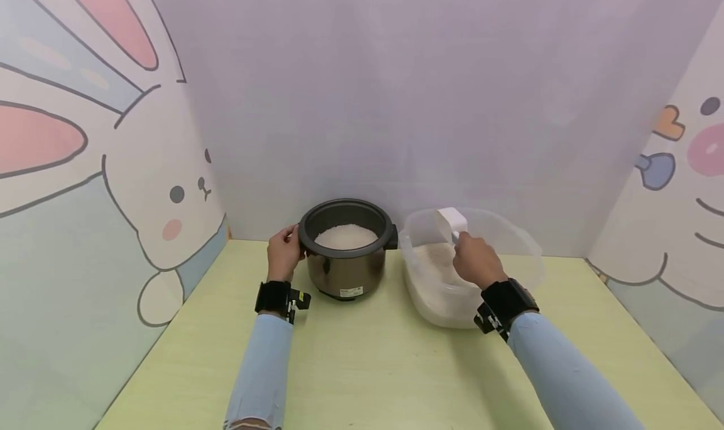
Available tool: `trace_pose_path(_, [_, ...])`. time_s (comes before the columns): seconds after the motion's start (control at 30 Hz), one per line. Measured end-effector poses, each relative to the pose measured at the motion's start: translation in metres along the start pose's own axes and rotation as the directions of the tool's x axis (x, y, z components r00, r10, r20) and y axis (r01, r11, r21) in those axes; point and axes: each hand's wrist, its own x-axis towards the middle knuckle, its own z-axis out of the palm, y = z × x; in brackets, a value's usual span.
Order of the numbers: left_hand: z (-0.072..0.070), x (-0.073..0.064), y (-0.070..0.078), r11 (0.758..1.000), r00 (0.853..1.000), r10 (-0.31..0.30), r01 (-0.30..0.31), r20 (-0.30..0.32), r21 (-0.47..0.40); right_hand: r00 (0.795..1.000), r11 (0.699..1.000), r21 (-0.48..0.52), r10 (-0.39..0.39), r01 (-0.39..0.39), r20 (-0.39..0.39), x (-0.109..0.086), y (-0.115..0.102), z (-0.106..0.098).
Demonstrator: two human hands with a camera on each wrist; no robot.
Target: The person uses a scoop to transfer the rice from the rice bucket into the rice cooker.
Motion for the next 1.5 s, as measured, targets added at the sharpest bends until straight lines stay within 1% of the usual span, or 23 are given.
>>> trace_pose_path(0.1, [0.0000, 0.0012, -0.0007, 1.000, 1.000, 0.000, 0.000, -0.002, 0.003, 0.999, 0.999, -0.016, 0.036, -0.036, 0.033, -0.0005, 0.0025, 0.0010])
trace_pose_path(0.17, [-0.0001, 0.0014, -0.0006, 1.000, 1.000, -0.004, 0.004, -0.003, 0.003, 0.994, 0.997, -0.017, 0.074, -0.073, 0.075, -0.0010, 0.0024, 0.0014])
trace_pose_path(0.27, [-0.0002, 0.0009, 0.0004, 1.000, 1.000, -0.010, 0.010, -0.005, 0.004, 0.982, 0.991, -0.027, 0.130, -0.128, 0.139, -0.0015, 0.0019, 0.0023])
trace_pose_path(0.33, [-0.0001, 0.0005, 0.0013, 1.000, 1.000, -0.012, 0.012, -0.002, 0.003, 0.972, 0.986, -0.043, 0.163, -0.158, 0.168, -0.0018, 0.0024, 0.0026])
trace_pose_path(0.43, [0.0003, 0.0005, 0.0027, 1.000, 1.000, -0.008, 0.008, 0.000, 0.004, 0.966, 0.983, -0.058, 0.182, -0.174, 0.186, -0.0018, 0.0039, 0.0036])
trace_pose_path(0.57, [0.0011, 0.0002, 0.0043, 1.000, 1.000, -0.011, 0.011, -0.003, 0.007, 0.959, 0.982, -0.067, 0.188, -0.177, 0.213, -0.0020, 0.0058, 0.0054])
trace_pose_path(0.77, [0.0021, 0.0006, 0.0044, 1.000, 1.000, -0.016, 0.016, 0.001, 0.006, 0.953, 0.985, -0.088, 0.167, -0.149, 0.254, -0.0020, 0.0069, 0.0051])
trace_pose_path(0.93, [0.0019, 0.0015, 0.0027, 1.000, 1.000, -0.011, 0.011, -0.001, -0.003, 0.951, 0.994, -0.085, 0.087, -0.065, 0.295, 0.0001, 0.0083, 0.0078])
trace_pose_path(1.03, [0.0014, 0.0012, 0.0012, 1.000, 1.000, -0.012, 0.012, -0.003, -0.010, 0.945, 0.998, -0.055, 0.031, -0.013, 0.326, 0.0003, 0.0085, 0.0085])
trace_pose_path(1.2, [0.0005, -0.0011, 0.0008, 1.000, 1.000, -0.009, 0.009, -0.006, -0.023, 0.934, 1.000, -0.005, -0.007, 0.010, 0.357, -0.0009, 0.0074, 0.0082])
trace_pose_path(1.5, [0.0000, -0.0026, 0.0011, 1.000, 1.000, -0.008, 0.008, -0.004, -0.026, 0.917, 0.999, 0.042, -0.047, 0.033, 0.395, -0.0009, 0.0056, 0.0061])
